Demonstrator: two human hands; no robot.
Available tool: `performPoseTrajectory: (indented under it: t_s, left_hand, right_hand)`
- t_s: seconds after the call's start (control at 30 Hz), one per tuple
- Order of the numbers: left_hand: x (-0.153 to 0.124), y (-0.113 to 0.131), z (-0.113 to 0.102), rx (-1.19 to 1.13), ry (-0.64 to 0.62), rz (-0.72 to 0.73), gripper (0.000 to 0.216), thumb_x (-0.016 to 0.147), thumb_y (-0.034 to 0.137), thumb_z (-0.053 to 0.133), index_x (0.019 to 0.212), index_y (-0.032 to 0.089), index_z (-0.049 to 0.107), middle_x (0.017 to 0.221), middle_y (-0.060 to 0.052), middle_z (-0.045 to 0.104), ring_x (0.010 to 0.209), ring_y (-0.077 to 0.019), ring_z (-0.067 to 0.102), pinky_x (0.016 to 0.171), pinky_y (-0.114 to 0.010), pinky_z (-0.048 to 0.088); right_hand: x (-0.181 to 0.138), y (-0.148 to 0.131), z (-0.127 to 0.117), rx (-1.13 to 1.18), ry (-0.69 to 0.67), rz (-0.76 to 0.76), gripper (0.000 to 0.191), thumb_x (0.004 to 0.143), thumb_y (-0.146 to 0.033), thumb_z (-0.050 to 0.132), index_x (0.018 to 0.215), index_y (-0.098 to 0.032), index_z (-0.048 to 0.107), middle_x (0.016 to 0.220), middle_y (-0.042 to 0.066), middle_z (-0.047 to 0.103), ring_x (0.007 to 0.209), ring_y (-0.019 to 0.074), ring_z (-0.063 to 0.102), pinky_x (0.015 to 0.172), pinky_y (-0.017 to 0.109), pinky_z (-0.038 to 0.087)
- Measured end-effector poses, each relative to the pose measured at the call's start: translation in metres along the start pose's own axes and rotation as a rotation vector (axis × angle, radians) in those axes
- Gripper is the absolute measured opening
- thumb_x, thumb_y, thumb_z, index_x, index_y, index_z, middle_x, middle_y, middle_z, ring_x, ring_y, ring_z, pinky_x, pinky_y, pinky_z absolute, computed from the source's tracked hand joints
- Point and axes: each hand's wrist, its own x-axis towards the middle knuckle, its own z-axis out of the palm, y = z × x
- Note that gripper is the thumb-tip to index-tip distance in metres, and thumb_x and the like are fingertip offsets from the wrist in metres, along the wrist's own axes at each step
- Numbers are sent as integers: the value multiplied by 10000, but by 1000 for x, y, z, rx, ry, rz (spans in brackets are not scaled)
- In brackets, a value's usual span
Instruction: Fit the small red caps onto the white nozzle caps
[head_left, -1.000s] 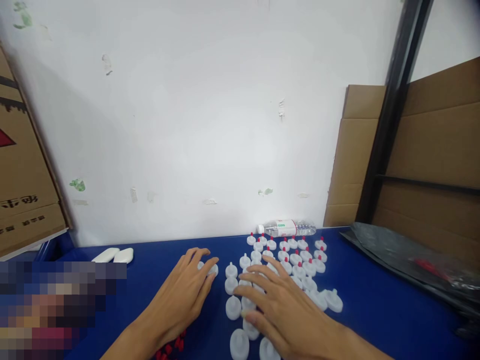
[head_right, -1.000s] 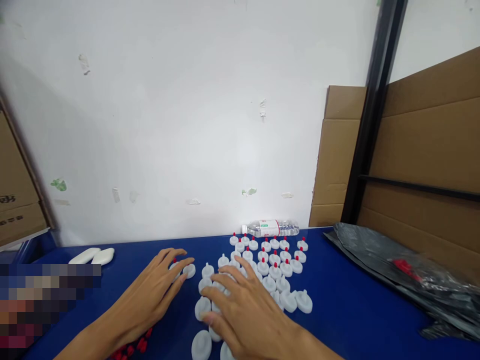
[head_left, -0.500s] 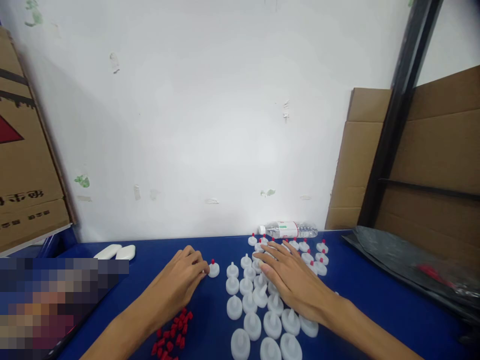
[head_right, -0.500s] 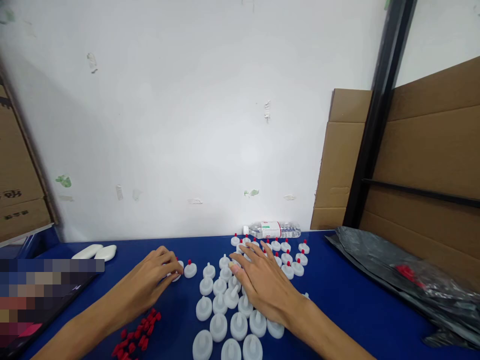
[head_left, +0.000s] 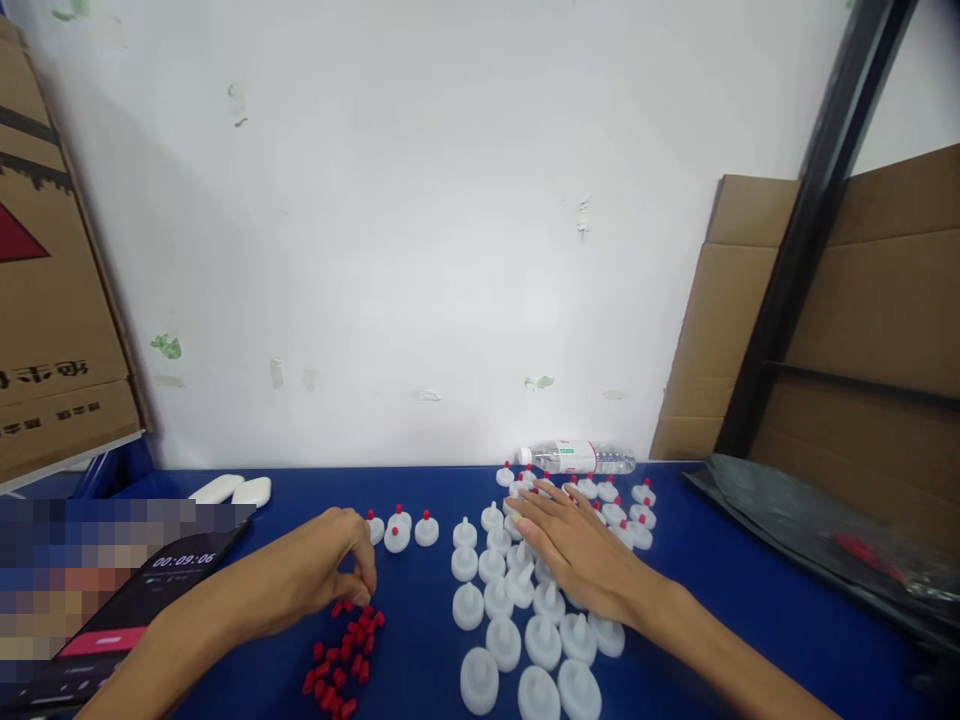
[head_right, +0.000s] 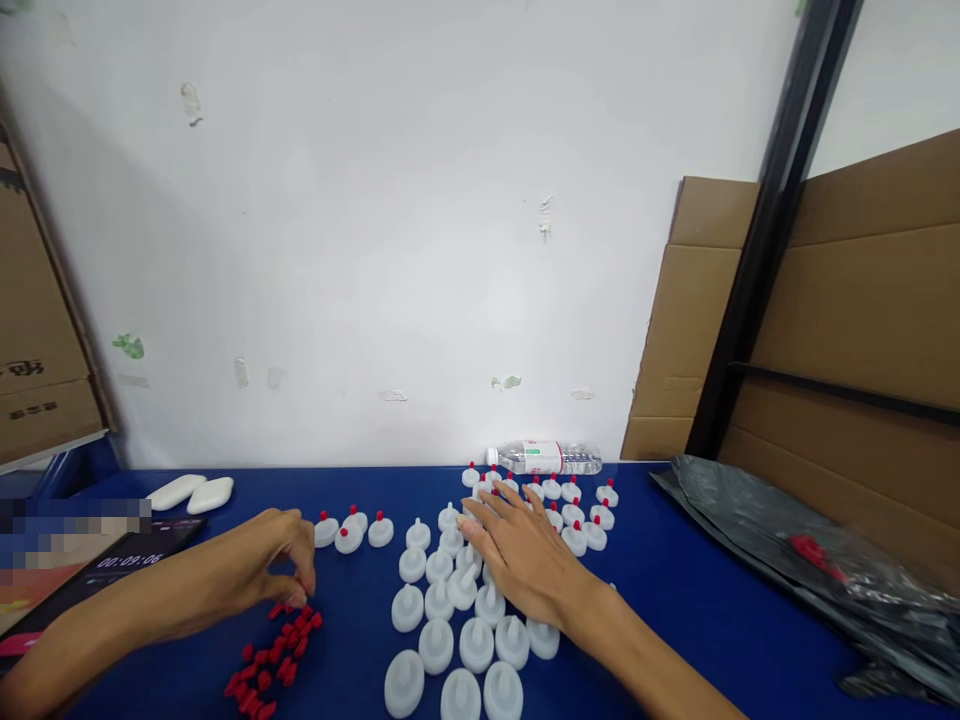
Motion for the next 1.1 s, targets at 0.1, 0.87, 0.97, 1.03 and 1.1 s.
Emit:
performPoseTrajectory:
  t_s: [0.1, 0.87, 0.97, 1.03, 1.1]
  left_hand:
    - [1, -2, 2, 6, -12, -22, 103, 810, 234, 655, 788, 269, 748, 877, 11, 714, 904, -200, 657, 773, -256, 493]
    - [15, 39, 9, 249, 178, 23, 138, 906, 200, 474, 854, 237, 597, 836, -7, 689, 753, -199, 626, 675, -297, 407]
    - [20, 36, 16, 295, 210, 85, 182, 941, 196, 454, 885, 231, 623, 868, -22, 685, 748, -198, 629, 670, -301, 415]
    - [22, 32, 22, 303, 241, 130, 229, 973, 201, 439, 978, 234, 665, 922, -37, 697, 811, -209, 652, 712, -312, 444]
    - [24, 29, 27, 305, 271, 184, 272, 1001, 203, 430, 1092, 241, 683, 994, -50, 714, 897, -220, 668, 773, -324, 469]
  right_hand:
    - [2, 0, 0, 7, -3, -13, 640, 1069, -597, 159, 1507, -268, 489, 1550, 36, 490, 1512, 356, 260, 1211, 647, 134]
    - [20, 1, 1, -32, 63, -101, 521, 1097, -487, 195, 1176, -261, 657, 1234, 23, 690, 1330, 298, 484, 1178, 561, 231]
    - [22, 2, 1, -38, 66, -103, 507, 1097, -480, 212, 1128, -248, 661, 1213, 32, 693, 1343, 302, 475, 1176, 563, 234]
    - [22, 3, 0, -41, 62, -98, 523, 1095, -484, 212, 1112, -230, 669, 1199, 53, 698, 1379, 320, 444, 1180, 582, 221]
    - [22, 3, 1, -41, 52, -91, 542, 1093, -494, 207, 1143, -227, 675, 1222, 65, 697, 1413, 338, 409, 1178, 611, 210]
